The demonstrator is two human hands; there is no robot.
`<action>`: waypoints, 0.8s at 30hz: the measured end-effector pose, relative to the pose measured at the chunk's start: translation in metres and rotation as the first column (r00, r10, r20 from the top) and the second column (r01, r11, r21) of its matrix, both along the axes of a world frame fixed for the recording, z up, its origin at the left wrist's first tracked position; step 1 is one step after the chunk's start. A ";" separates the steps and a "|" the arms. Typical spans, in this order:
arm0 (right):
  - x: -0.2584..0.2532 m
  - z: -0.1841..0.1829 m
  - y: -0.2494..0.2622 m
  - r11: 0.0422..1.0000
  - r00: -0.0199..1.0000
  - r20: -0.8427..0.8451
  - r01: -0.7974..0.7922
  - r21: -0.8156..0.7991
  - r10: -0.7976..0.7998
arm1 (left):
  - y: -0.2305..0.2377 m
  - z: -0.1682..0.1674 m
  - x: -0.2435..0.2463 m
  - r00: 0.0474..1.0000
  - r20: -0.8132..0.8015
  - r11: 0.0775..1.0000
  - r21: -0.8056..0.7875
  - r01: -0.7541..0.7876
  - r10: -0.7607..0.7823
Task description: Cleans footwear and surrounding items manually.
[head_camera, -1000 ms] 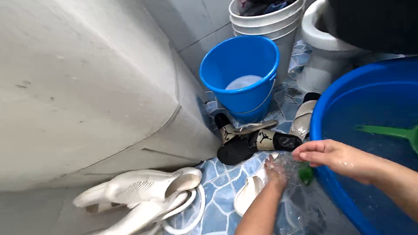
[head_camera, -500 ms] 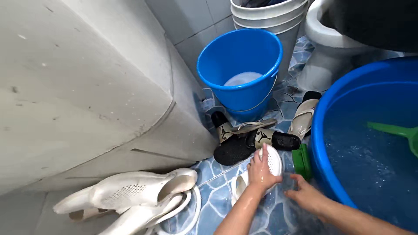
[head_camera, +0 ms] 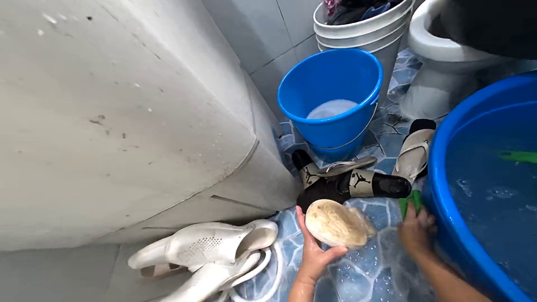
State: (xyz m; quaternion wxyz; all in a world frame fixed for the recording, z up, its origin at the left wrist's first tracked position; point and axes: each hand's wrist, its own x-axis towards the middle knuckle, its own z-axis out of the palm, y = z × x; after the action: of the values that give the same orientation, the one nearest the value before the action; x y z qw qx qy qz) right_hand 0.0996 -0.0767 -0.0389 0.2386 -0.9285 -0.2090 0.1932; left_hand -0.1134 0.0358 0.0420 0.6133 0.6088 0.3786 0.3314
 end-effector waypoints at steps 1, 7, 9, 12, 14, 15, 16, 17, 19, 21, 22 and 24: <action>0.000 -0.005 -0.001 1.000 1.000 0.022 0.003 0.004 -0.003 | 0.000 0.001 -0.002 1.000 0.012 0.999 -0.041 -0.015 0.015; 0.006 0.003 -0.005 0.954 0.848 -0.448 0.297 -0.038 -0.282 | 0.004 0.012 -0.011 0.996 0.082 0.988 -0.152 -0.026 0.039; 0.012 0.018 -0.003 0.924 0.713 -0.626 0.381 -0.032 -0.316 | 0.004 0.021 -0.020 0.995 0.075 0.986 -0.149 0.081 -0.071; 0.013 0.053 0.004 0.847 0.634 -0.747 0.496 0.193 -0.201 | 0.005 0.030 -0.032 0.980 0.051 0.954 -0.226 0.196 -0.190; 0.009 0.085 0.018 0.801 0.689 -0.722 0.468 0.374 -0.065 | 0.006 0.033 -0.034 0.978 0.038 0.940 -0.269 0.210 -0.207; 0.003 0.103 0.026 0.788 0.733 -0.680 0.407 0.463 0.020 | 0.006 0.034 -0.033 0.977 0.026 0.938 -0.272 0.213 -0.214; -0.006 0.121 0.033 0.772 0.766 -0.630 0.321 0.548 0.129 | 0.005 0.036 -0.031 0.975 0.001 0.942 -0.258 0.213 -0.221; -0.019 0.140 0.038 0.753 0.781 -0.567 0.202 0.627 0.263 | 0.003 0.039 -0.026 0.974 -0.037 0.948 -0.240 0.210 -0.225; -0.045 0.169 0.046 0.701 0.746 -0.377 -0.165 0.694 0.549 | -0.005 0.046 -0.015 0.963 -0.139 0.963 -0.168 0.209 -0.233; -0.051 0.180 0.057 0.642 0.667 -0.212 -0.505 0.577 0.715 | -0.007 0.049 -0.011 0.931 -0.243 0.961 -0.126 0.247 -0.272; -0.043 0.174 0.062 0.646 0.638 -0.225 -0.564 0.515 0.737 | -0.006 0.049 -0.016 0.910 -0.245 0.941 -0.146 0.305 -0.333; -0.012 0.154 0.072 0.664 0.663 -0.161 -0.636 0.394 0.731 | -0.006 0.049 -0.017 0.910 -0.218 0.930 -0.190 0.316 -0.354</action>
State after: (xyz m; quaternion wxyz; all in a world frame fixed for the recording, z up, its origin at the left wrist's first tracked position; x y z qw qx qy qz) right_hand 0.0880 -0.0047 0.1149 0.3162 -0.6886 -0.5336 0.3756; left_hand -0.1302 0.0299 0.0908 0.6531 0.6532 0.3661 0.1126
